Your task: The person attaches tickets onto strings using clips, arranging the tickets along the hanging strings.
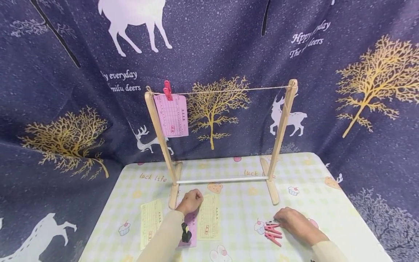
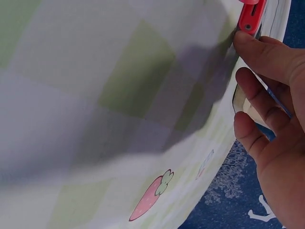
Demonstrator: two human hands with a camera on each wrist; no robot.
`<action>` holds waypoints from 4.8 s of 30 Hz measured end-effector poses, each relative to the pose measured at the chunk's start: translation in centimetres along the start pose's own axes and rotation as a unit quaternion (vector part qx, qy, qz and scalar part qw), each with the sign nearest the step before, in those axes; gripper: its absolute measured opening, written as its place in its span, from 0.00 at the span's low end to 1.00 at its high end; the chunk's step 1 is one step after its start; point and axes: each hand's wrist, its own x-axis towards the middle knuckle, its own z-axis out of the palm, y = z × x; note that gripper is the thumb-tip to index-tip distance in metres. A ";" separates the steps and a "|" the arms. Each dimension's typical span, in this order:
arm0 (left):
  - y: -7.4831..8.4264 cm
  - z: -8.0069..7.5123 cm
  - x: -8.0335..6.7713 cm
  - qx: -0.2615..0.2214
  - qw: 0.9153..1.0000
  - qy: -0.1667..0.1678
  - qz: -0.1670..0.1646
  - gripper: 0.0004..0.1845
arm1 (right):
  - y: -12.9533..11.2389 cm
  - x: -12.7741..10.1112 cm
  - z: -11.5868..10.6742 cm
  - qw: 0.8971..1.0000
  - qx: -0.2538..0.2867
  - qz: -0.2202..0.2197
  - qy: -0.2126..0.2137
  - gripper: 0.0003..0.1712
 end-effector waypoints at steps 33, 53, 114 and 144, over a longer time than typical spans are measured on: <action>9.5 -10.3 -1.1 -0.122 0.976 0.048 0.172 0.10 | 0.0 0.5 -0.4 0.999 -0.030 -0.032 -0.010 0.13; 12.8 -14.4 -1.0 -0.111 0.970 0.084 0.200 0.04 | -1.7 3.8 -6.5 0.998 -0.036 -0.049 0.018 0.18; 16.7 -19.5 0.5 -0.183 0.931 0.190 0.251 0.07 | -11.0 19.2 -23.4 0.973 0.092 -0.150 0.152 0.18; 19.9 -21.3 2.4 -0.267 0.889 0.274 0.254 0.09 | -16.9 26.0 -28.5 0.970 0.092 -0.152 0.165 0.18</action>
